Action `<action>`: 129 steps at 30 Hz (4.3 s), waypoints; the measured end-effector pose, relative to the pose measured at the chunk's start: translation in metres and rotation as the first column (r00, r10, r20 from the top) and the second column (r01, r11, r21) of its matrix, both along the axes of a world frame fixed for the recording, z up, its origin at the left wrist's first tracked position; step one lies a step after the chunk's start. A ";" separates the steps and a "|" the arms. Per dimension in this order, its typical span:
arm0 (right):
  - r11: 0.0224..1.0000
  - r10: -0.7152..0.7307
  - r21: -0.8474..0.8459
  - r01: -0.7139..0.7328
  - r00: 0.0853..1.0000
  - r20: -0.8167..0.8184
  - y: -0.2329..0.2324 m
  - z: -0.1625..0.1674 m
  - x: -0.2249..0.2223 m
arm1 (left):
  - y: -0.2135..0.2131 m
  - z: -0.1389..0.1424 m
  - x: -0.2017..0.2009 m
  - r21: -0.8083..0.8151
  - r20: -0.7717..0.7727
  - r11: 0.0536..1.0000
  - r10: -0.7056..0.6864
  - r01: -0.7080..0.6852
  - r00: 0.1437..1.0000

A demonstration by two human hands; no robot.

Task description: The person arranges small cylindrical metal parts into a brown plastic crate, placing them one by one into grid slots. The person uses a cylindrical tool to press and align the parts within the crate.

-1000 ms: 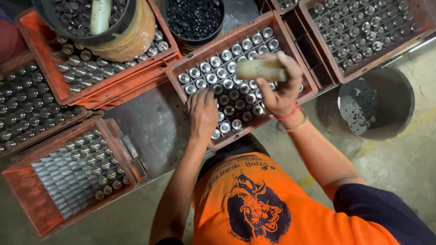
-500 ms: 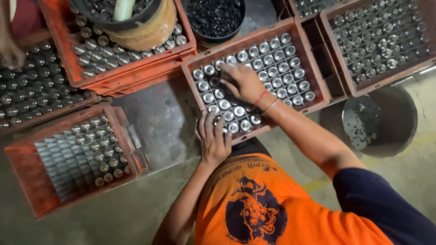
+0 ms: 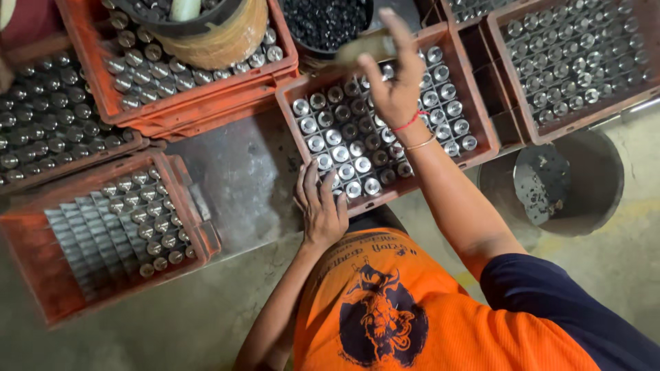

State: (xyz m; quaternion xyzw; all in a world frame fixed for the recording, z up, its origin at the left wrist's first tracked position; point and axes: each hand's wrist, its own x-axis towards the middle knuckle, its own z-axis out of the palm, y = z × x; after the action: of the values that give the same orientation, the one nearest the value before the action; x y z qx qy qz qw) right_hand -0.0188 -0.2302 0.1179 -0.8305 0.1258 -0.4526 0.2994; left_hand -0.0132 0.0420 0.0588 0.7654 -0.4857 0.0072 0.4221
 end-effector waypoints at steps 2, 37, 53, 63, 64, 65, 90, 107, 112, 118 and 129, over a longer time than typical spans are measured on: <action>0.973 -0.053 0.222 0.059 0.998 -0.033 -0.003 -0.006 -0.005 | -0.001 0.000 0.000 0.008 0.001 1.000 0.004 -0.004 1.000; 0.981 0.074 0.185 -0.063 0.996 -0.056 0.049 -0.001 -0.129 | 0.002 -0.002 0.002 0.010 -0.023 1.000 -0.009 0.009 1.000; 0.992 -0.017 0.109 0.071 0.903 -0.430 0.087 0.002 -0.175 | -0.003 0.002 0.002 -0.036 0.044 0.999 -0.007 0.009 0.999; 0.975 -0.079 0.185 0.122 0.971 -0.226 0.070 -0.003 -0.186 | -0.003 0.002 0.002 -0.042 0.027 0.999 -0.004 0.006 1.000; 0.961 -0.096 0.255 0.107 0.994 -0.054 0.069 -0.006 -0.184 | -0.002 0.002 0.002 -0.029 0.006 1.000 -0.003 0.003 1.000; 0.941 -0.137 0.326 0.092 0.983 0.120 0.071 -0.007 -0.183 | -0.001 0.002 0.001 -0.011 -0.014 1.000 -0.015 0.015 1.000; 0.999 -0.018 0.028 0.031 0.924 -0.381 -0.003 -0.018 -0.095 | -0.002 -0.021 0.002 -0.059 0.374 0.992 -0.085 0.116 0.923; 0.987 0.141 -0.040 -0.157 0.952 -0.272 -0.050 -0.029 -0.043 | -0.014 -0.002 -0.006 0.294 0.227 0.955 -0.100 0.030 0.969; 0.992 0.001 0.127 -0.007 0.999 0.048 -0.061 -0.024 -0.051 | -0.018 0.008 -0.008 0.219 0.301 0.976 -0.064 -0.004 0.952; 0.990 0.089 0.130 -0.057 0.961 -0.260 -0.071 -0.015 -0.066 | -0.019 0.009 -0.008 0.248 0.299 0.968 -0.036 -0.041 0.954; 0.993 0.072 0.099 -0.064 0.994 -0.082 -0.047 -0.013 -0.106 | -0.024 0.006 -0.004 0.219 0.361 0.971 0.014 -0.099 0.932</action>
State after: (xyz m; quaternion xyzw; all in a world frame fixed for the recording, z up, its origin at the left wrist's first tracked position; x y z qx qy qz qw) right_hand -0.1243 -0.2775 0.1046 -0.8375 0.1318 -0.3994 0.3488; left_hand -0.0168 0.0177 0.0647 0.8092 -0.5295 0.1010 0.2337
